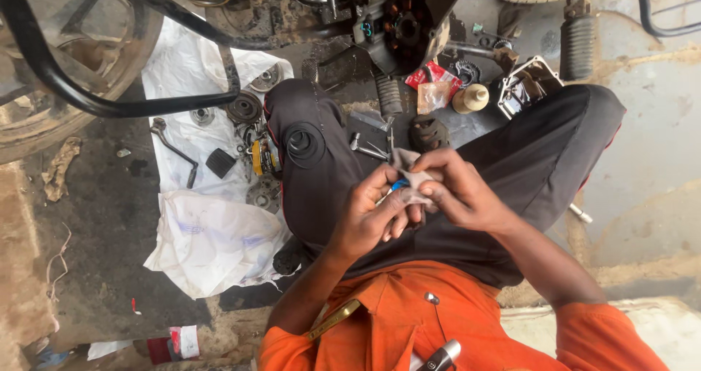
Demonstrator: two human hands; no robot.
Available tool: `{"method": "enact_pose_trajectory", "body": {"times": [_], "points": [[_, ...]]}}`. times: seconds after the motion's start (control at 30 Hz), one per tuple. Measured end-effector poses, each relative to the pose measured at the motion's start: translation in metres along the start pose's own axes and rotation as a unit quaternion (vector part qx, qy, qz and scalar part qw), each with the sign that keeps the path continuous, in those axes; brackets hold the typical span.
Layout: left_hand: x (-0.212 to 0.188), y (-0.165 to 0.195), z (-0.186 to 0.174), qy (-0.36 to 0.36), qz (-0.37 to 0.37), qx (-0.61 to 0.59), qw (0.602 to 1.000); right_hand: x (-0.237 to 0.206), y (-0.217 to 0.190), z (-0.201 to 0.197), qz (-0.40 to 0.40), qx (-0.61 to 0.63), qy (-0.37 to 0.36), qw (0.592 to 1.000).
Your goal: The person sits on the floor beside a red motorcycle with the engine exposed. They wipe the engine area with a cloth, unpack a new seal from a plastic bag, and apply grease from a tube to the seal and a metal cover plate.
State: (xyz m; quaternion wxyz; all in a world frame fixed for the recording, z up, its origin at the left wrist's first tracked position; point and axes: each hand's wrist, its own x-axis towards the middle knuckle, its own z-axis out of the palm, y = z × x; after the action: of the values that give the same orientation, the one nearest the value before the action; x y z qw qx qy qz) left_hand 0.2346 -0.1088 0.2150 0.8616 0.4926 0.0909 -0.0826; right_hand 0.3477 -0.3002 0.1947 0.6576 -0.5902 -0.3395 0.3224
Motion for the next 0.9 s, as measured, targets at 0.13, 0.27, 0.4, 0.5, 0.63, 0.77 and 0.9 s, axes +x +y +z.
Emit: {"method": "enact_pose_trajectory", "body": {"times": [0.13, 0.27, 0.4, 0.5, 0.63, 0.77, 0.9], "points": [[-0.012, 0.013, -0.010, 0.032, 0.054, -0.014, 0.998, 0.005, -0.016, -0.024, 0.149, -0.039, 0.132, 0.979], [-0.006, 0.010, -0.014, 0.012, 0.065, 0.056, 0.996, -0.006, -0.035, -0.050, 0.168, 0.241, 0.199, 0.935], [0.022, -0.017, 0.002, -0.041, 0.041, 0.073, 0.996, -0.034, -0.037, -0.040, 0.088, 0.263, 0.109, 0.955], [0.037, -0.042, 0.022, -0.062, -0.003, 0.060, 0.996, -0.041, -0.034, -0.037, 0.069, 0.182, 0.130, 0.972], [0.032, -0.052, 0.020, -0.060, 0.047, 0.050, 0.996, -0.041, -0.029, -0.036, 0.132, 0.177, 0.148, 0.964], [0.032, -0.052, 0.020, -0.084, 0.036, 0.009, 0.996, -0.036, -0.017, -0.036, 0.060, 0.203, 0.141, 0.967], [0.020, -0.049, 0.021, -0.093, 0.009, -0.228, 0.969, -0.022, -0.003, -0.027, 0.058, 0.219, 0.035, 0.973]]}}
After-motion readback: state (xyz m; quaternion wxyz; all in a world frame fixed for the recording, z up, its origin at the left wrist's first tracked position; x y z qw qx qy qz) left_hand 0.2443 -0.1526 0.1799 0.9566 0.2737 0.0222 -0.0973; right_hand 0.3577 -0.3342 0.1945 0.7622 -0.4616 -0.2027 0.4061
